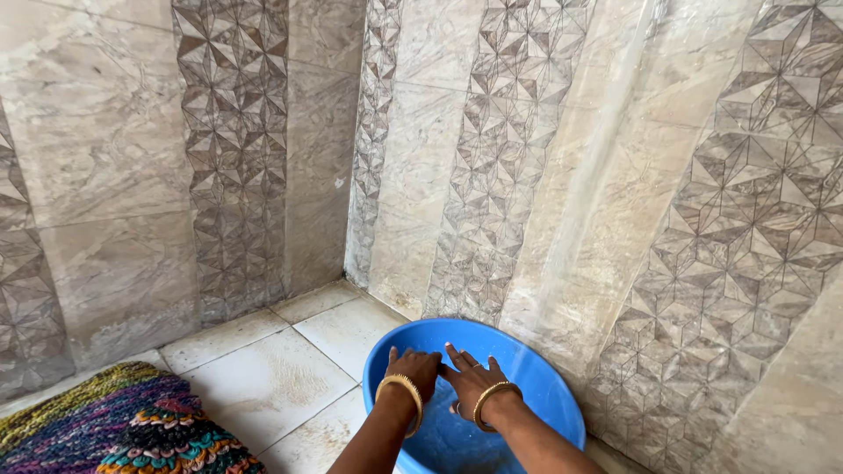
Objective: The person fills a blue plastic basin with water from a wall tap, places a colorful woven mat into the basin, and scrubs it by hand before lifting the basin to pour out the water.
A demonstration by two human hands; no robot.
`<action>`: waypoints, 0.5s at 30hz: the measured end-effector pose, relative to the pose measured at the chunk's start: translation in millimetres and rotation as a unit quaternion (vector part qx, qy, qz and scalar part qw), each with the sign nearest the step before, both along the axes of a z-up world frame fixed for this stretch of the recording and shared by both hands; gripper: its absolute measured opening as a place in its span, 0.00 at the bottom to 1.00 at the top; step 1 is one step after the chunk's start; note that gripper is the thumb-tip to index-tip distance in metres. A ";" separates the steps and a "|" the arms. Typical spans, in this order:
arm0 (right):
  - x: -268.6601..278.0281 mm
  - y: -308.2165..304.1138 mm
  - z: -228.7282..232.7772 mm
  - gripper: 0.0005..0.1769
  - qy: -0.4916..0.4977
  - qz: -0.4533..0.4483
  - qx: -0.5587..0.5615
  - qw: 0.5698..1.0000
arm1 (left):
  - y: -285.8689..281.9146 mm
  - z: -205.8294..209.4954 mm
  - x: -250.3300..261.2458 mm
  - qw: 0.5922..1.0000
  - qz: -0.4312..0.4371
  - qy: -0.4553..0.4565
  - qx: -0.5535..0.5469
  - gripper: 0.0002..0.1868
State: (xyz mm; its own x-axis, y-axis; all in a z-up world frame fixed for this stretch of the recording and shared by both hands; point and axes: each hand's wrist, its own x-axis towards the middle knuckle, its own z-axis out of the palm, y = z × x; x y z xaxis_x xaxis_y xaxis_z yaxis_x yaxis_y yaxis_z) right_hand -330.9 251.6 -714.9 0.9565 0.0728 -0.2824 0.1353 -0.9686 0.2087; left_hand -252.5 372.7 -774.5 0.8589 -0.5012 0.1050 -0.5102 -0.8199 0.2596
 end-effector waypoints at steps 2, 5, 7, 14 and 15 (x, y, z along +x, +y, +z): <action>-2.2 3.3 -10.0 0.47 -0.018 0.000 -0.003 1.000 | -0.2 -3.3 1.9 0.999 0.000 -0.012 0.029 0.18; -3.6 1.6 -17.7 0.46 -0.036 -0.003 -0.003 0.999 | -3.0 -5.0 2.1 0.998 0.000 -0.023 0.058 0.19; -1.8 -1.4 -15.0 0.46 -0.036 -0.005 0.002 0.999 | -4.9 -2.7 4.9 0.998 0.001 -0.022 0.058 0.20; 0.4 3.8 -1.9 0.45 -0.042 0.005 -0.029 0.999 | 2.7 7.5 4.4 0.999 0.017 0.000 0.050 0.24; -0.2 5.7 -1.7 0.45 -0.043 0.006 -0.029 0.999 | 3.8 8.8 3.2 0.998 0.020 0.010 0.059 0.24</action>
